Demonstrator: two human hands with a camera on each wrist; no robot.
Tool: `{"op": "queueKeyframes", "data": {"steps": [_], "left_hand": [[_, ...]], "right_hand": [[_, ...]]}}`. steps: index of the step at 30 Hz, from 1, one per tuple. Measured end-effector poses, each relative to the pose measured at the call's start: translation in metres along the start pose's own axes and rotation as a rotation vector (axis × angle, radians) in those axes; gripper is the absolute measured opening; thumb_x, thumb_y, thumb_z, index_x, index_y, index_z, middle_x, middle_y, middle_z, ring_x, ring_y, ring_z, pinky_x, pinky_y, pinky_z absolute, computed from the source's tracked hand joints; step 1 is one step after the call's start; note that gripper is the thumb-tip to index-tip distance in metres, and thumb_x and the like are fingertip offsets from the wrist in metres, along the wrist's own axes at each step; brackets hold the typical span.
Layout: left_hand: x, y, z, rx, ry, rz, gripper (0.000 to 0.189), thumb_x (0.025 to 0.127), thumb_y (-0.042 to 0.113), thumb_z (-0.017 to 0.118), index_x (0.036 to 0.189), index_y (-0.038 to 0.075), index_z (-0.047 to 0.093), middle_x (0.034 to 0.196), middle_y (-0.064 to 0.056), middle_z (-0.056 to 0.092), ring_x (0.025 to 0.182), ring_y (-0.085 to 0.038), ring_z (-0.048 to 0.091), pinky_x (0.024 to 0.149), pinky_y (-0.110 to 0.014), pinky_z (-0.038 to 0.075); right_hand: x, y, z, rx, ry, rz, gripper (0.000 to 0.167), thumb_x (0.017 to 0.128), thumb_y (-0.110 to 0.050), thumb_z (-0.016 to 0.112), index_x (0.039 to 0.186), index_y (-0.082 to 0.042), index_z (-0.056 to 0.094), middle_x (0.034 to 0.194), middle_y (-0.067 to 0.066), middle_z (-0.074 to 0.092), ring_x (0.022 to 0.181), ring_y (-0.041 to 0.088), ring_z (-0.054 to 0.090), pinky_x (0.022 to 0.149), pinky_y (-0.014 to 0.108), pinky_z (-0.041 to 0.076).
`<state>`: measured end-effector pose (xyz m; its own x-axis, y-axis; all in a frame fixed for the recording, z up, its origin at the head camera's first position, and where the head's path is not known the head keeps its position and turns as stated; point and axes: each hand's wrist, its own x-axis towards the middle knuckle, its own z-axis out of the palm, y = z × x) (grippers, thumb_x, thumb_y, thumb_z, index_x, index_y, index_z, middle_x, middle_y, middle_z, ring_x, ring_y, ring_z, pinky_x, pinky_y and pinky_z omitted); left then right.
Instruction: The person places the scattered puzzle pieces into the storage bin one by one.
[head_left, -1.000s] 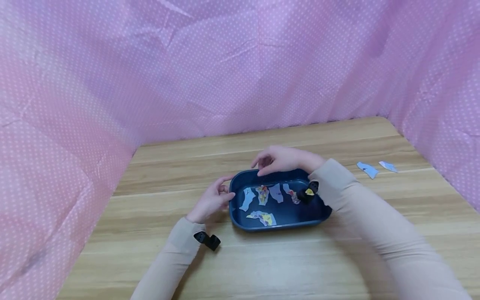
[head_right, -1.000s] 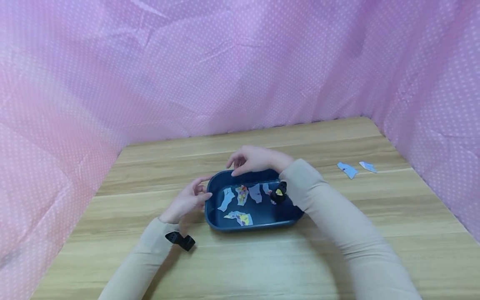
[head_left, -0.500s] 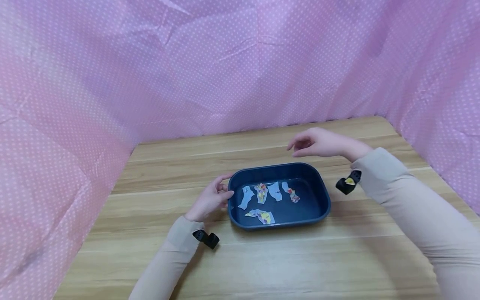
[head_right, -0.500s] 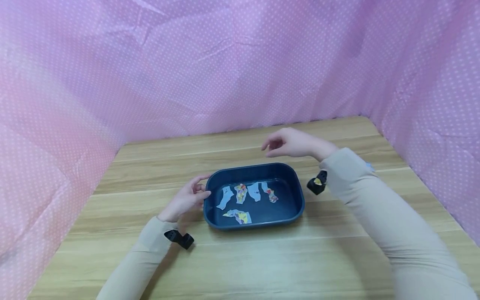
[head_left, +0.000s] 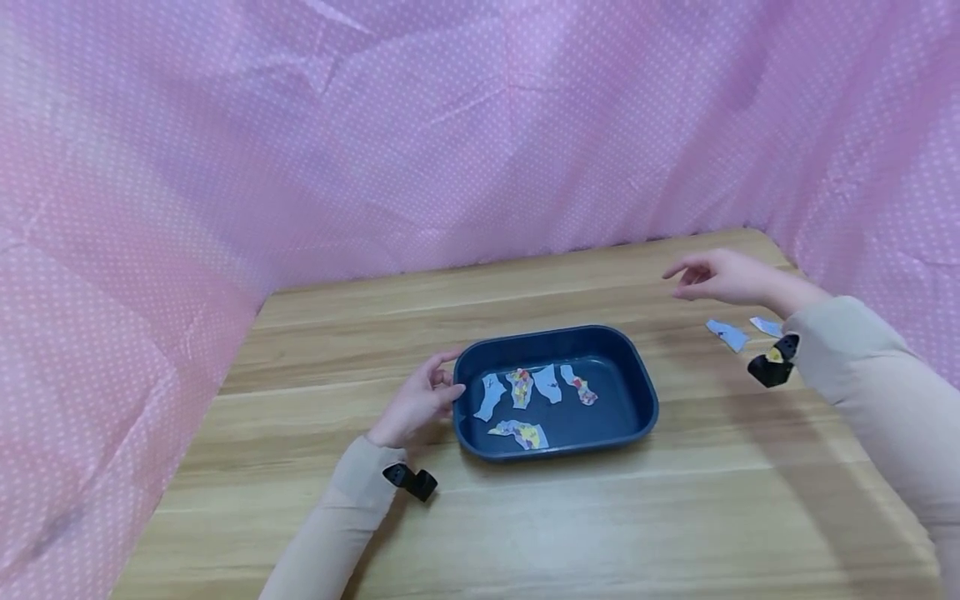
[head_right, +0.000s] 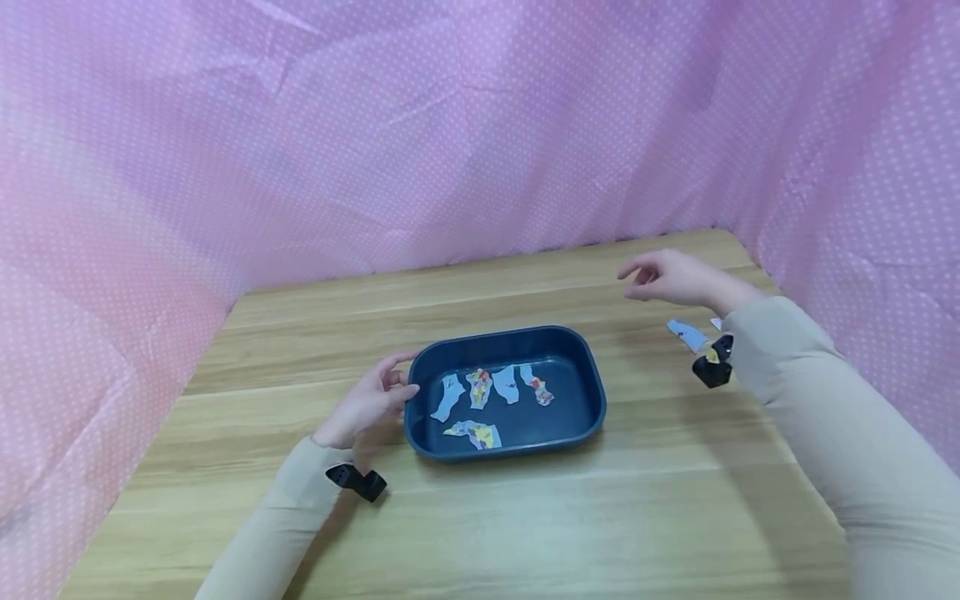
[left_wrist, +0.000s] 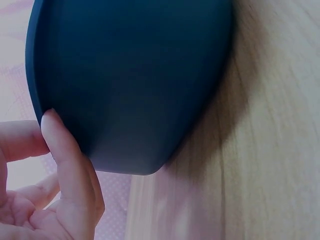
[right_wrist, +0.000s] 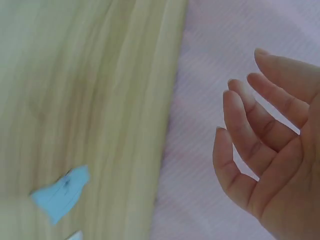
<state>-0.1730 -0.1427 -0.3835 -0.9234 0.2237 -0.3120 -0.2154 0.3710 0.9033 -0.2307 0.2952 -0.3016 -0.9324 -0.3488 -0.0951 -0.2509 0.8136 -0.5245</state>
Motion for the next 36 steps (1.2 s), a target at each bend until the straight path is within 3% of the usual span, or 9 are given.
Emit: {"op": "queueKeyframes", "data": {"steps": [7, 12, 17, 29, 36], "left_hand": [[0.001, -0.004, 0.002, -0.006, 0.012, -0.005, 0.054, 0.091, 0.007, 0.060, 0.139, 0.026, 0.044, 0.100, -0.013, 0.057, 0.070, -0.019, 0.058, 0.067, -0.031, 0.055], [0.001, -0.005, 0.003, 0.001, 0.012, 0.009, 0.054, 0.092, 0.007, 0.060, 0.139, 0.025, 0.043, 0.101, -0.013, 0.057, 0.068, -0.020, 0.058, 0.069, -0.032, 0.056], [0.000, -0.006, 0.003, -0.009, 0.013, 0.015, 0.054, 0.091, 0.006, 0.060, 0.139, 0.025, 0.043, 0.100, -0.013, 0.058, 0.068, -0.019, 0.058, 0.069, -0.033, 0.056], [-0.004, -0.006, 0.004, -0.031, 0.018, 0.015, 0.054, 0.091, 0.006, 0.060, 0.138, 0.026, 0.045, 0.097, -0.012, 0.058, 0.073, -0.020, 0.059, 0.065, -0.029, 0.055], [-0.005, -0.005, 0.003, -0.050, 0.015, 0.011, 0.053, 0.091, 0.006, 0.060, 0.138, 0.026, 0.046, 0.094, -0.010, 0.057, 0.073, -0.019, 0.058, 0.064, -0.027, 0.054]], "right_hand": [[-0.012, 0.044, 0.001, -0.025, 0.000, 0.073, 0.043, 0.091, -0.018, 0.062, 0.124, 0.007, 0.053, 0.100, 0.019, 0.065, 0.092, 0.034, 0.061, 0.072, 0.037, 0.050], [-0.022, 0.067, 0.005, -0.071, -0.018, 0.134, 0.054, 0.089, -0.027, 0.064, 0.128, 0.008, 0.049, 0.108, 0.029, 0.061, 0.097, 0.041, 0.060, 0.078, 0.048, 0.050], [-0.029, 0.084, 0.013, -0.025, -0.049, 0.175, 0.064, 0.089, -0.032, 0.064, 0.131, 0.011, 0.042, 0.116, 0.036, 0.054, 0.105, 0.050, 0.052, 0.085, 0.057, 0.044], [-0.035, 0.106, 0.034, -0.034, 0.000, 0.160, 0.060, 0.086, -0.025, 0.067, 0.127, 0.013, 0.044, 0.112, 0.039, 0.054, 0.104, 0.053, 0.052, 0.087, 0.059, 0.043], [-0.034, 0.110, 0.041, -0.048, 0.014, 0.159, 0.065, 0.083, -0.029, 0.071, 0.126, 0.014, 0.046, 0.112, 0.039, 0.054, 0.104, 0.053, 0.052, 0.087, 0.061, 0.042]]}}
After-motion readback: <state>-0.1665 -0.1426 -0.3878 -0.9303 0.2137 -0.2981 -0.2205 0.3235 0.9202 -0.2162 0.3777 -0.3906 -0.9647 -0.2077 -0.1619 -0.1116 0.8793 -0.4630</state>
